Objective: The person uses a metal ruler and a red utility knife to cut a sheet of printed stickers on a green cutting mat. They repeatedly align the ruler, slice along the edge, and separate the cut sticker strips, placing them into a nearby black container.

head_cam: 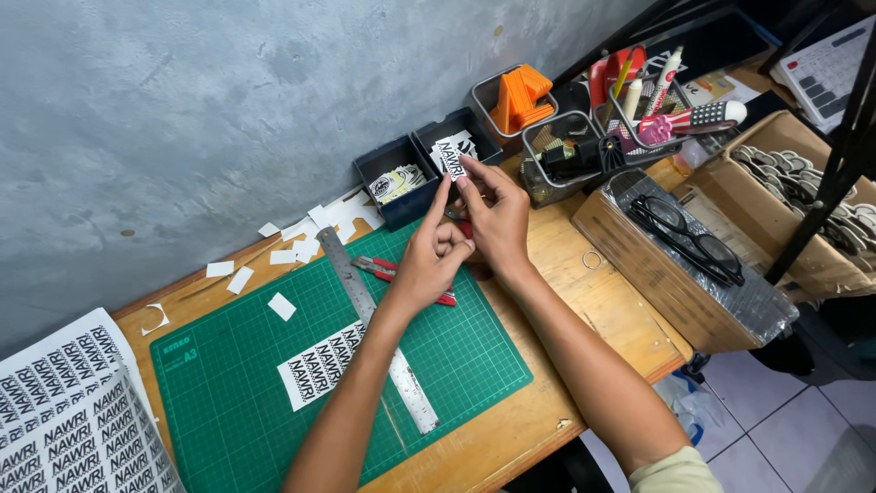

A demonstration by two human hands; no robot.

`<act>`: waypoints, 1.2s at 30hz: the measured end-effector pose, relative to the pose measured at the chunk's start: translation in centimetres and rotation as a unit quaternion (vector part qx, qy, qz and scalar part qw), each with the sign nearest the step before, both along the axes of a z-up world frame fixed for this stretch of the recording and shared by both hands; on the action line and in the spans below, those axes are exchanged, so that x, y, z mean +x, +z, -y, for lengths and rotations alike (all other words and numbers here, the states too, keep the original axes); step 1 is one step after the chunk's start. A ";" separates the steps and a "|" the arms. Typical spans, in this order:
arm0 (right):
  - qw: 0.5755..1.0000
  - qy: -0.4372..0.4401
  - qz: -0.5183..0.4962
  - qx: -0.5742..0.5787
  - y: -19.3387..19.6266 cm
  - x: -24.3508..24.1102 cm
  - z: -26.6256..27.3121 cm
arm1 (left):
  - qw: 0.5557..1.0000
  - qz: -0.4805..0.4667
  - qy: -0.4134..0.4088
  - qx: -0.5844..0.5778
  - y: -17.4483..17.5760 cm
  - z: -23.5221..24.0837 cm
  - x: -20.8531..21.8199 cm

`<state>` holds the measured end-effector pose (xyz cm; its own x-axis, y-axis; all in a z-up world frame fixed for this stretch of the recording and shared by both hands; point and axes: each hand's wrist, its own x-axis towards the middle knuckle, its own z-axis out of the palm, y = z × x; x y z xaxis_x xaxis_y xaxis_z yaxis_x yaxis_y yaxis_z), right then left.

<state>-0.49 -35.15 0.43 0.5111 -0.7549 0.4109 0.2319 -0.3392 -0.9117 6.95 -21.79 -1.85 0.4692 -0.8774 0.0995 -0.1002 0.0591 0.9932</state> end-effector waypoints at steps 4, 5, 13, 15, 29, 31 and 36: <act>1.000 -0.004 -0.007 -0.005 0.1 0.0 -0.1 | 1.000 0.002 0.002 0.001 -0.1 0.0 0.0; 1.000 -0.005 -0.005 -0.003 0.1 0.0 -0.2 | 1.000 0.002 0.002 0.001 0.0 0.0 0.0; 1.000 -0.024 0.007 0.000 -0.6 0.2 0.3 | 1.000 0.005 0.000 -0.001 0.2 0.1 -0.4; 1.000 -0.025 0.009 0.000 -0.7 0.3 0.3 | 1.000 0.012 0.000 0.001 0.5 0.0 -0.4; 0.986 -0.042 0.016 -0.159 2.2 -1.0 -2.9 | 0.975 0.088 0.191 -0.071 2.7 -0.5 -1.8; 0.986 -0.031 0.034 -0.158 2.8 -1.1 -3.9 | 0.962 0.104 0.234 -0.090 4.4 -1.1 -2.1; 0.972 0.022 -0.004 -0.234 1.9 -1.9 -5.9 | 0.943 0.130 0.280 -0.123 6.8 -2.6 -2.5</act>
